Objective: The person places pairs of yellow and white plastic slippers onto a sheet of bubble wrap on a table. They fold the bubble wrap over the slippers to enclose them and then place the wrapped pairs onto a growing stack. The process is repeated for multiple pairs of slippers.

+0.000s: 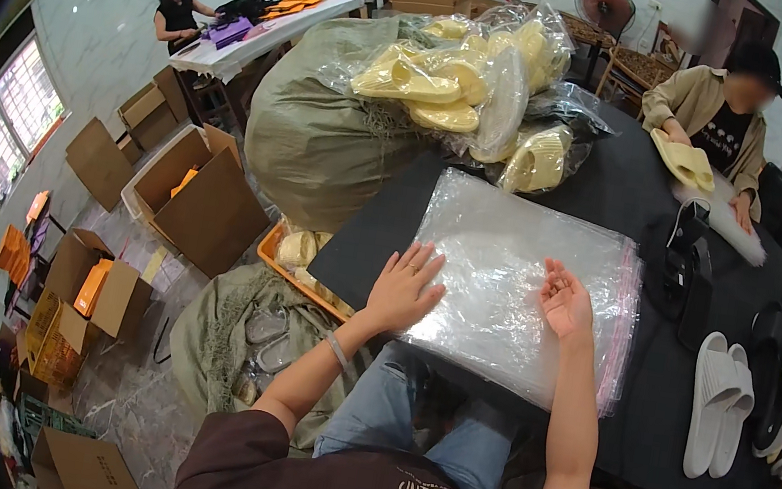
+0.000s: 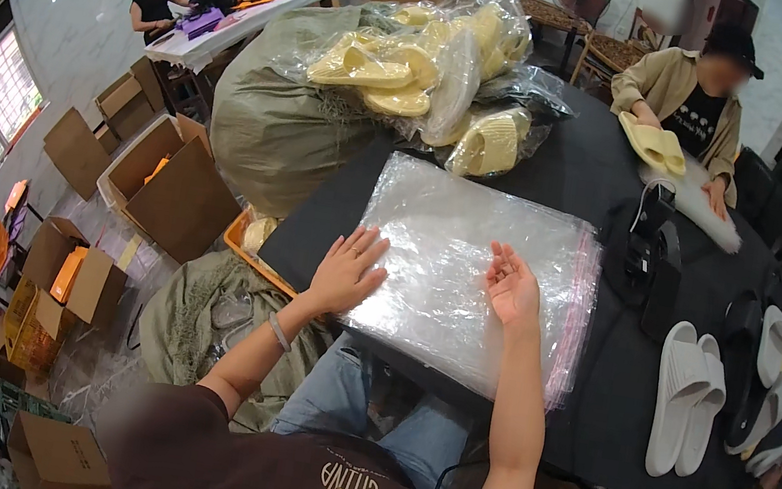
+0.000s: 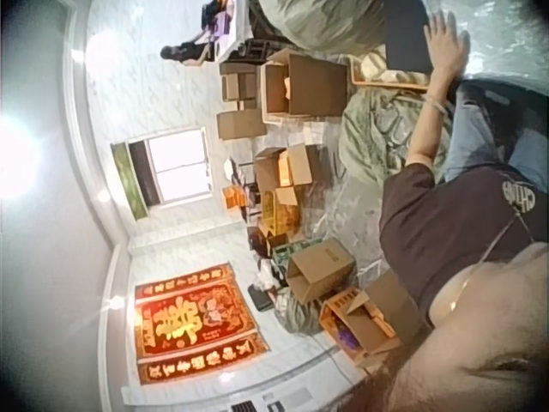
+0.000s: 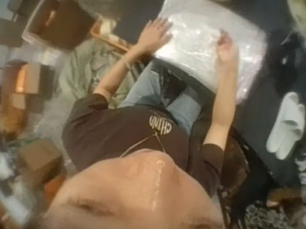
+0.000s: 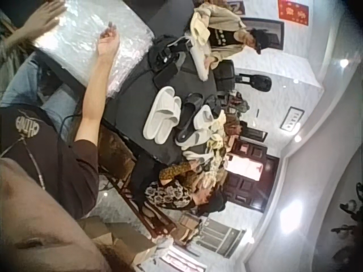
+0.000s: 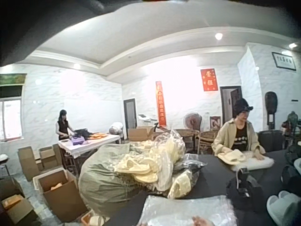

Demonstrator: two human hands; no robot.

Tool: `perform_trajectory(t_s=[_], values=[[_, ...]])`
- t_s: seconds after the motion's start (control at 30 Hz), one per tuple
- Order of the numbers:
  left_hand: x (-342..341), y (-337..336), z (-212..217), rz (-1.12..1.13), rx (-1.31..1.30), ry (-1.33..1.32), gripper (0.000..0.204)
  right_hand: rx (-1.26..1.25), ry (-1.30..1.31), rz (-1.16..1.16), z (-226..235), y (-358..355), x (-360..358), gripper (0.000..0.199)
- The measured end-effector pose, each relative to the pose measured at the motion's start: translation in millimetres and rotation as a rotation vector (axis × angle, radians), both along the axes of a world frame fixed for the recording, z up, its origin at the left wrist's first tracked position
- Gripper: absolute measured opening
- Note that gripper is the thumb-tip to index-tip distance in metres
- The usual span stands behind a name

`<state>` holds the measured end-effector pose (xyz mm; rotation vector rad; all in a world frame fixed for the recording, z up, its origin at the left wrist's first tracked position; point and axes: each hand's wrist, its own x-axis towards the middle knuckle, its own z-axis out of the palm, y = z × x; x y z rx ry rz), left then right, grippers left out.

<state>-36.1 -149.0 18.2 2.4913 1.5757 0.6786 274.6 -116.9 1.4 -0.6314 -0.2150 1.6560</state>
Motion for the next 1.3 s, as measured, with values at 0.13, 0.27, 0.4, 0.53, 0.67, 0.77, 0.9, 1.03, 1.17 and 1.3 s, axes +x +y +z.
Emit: perform_trajectory(t_s=[0.13,0.27,0.4,0.53,0.67,0.77,0.9,1.03,1.17,1.3], values=[[-6,4,-3,-0.037,-0.045,-0.067,0.05,0.01,-0.016,0.011,-3,1,1,0.026],[-21,17,5,-0.126,-0.173,-0.455,0.042,0.009,-0.046,0.002,-2,0,-1,0.026],[-25,60,48,-0.023,-0.076,-0.623,0.031,0.013,-0.047,-0.01,-1,0,4,0.026],[-50,179,56,0.144,-0.162,-0.843,0.033,-0.008,-0.062,-0.002,3,-2,-2,0.026],[-63,290,69,0.343,-0.439,-1.038,0.056,-0.011,-0.075,0.008,2,-2,2,0.027],[-83,342,67,0.451,-0.592,-1.371,0.069,-0.029,-0.09,0.004,6,-2,-3,0.029],[-87,380,67,0.531,-0.481,-1.492,0.066,-0.033,-0.086,0.01,9,-5,-7,0.03],[-78,387,73,0.491,-0.437,-1.499,0.06,-0.048,-0.114,-0.001,10,-6,-5,0.03],[-100,392,82,0.454,-0.565,-1.508,0.055,-0.037,-0.126,0.008,13,-5,-10,0.029],[-81,393,71,0.436,-0.555,-1.369,0.039,-0.027,-0.136,-0.011,14,-6,-8,0.03]])
